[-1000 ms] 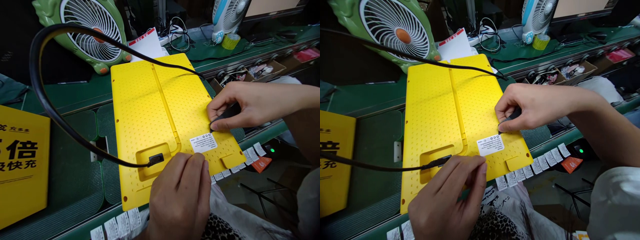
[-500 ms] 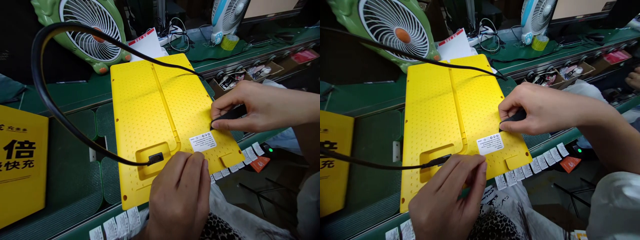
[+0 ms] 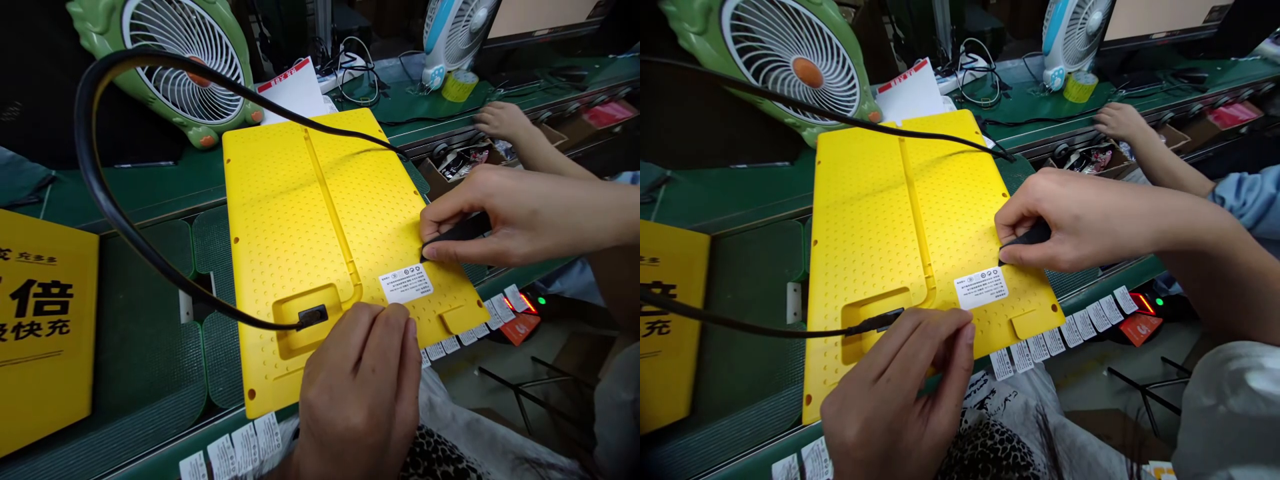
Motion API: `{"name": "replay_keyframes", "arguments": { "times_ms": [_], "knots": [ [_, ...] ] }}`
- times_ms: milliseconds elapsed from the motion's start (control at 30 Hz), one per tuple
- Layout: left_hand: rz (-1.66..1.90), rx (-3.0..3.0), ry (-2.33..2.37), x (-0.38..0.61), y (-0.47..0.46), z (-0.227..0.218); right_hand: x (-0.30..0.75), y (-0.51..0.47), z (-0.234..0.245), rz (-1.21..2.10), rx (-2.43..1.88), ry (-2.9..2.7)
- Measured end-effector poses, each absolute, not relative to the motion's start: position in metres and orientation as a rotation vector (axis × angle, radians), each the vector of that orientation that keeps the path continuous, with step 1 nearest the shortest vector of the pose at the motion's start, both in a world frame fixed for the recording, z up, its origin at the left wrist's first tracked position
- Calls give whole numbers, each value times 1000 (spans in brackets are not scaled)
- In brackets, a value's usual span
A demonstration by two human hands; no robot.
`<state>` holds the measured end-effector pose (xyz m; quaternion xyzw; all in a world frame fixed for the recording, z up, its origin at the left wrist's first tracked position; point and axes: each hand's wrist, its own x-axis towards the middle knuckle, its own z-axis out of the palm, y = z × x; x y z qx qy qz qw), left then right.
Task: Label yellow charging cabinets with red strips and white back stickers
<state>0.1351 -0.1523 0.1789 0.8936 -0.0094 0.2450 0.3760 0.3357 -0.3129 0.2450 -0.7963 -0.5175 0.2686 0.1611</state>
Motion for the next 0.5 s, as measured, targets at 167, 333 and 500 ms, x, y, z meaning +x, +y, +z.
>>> {"name": "replay_keyframes", "arguments": {
  "times_ms": [167, 333, 500],
  "knots": [
    [627, 2286, -35, 135, -153, 178, 338, -311, 244, 863, -2218, -1452],
    [639, 2289, -1, 136, -153, 177, 339, -311, 240, 926, -2217, -1412],
    [642, 2307, -15, 136, -151, 177, 338, -311, 238, 904, -2210, -1425]
  ]
}}
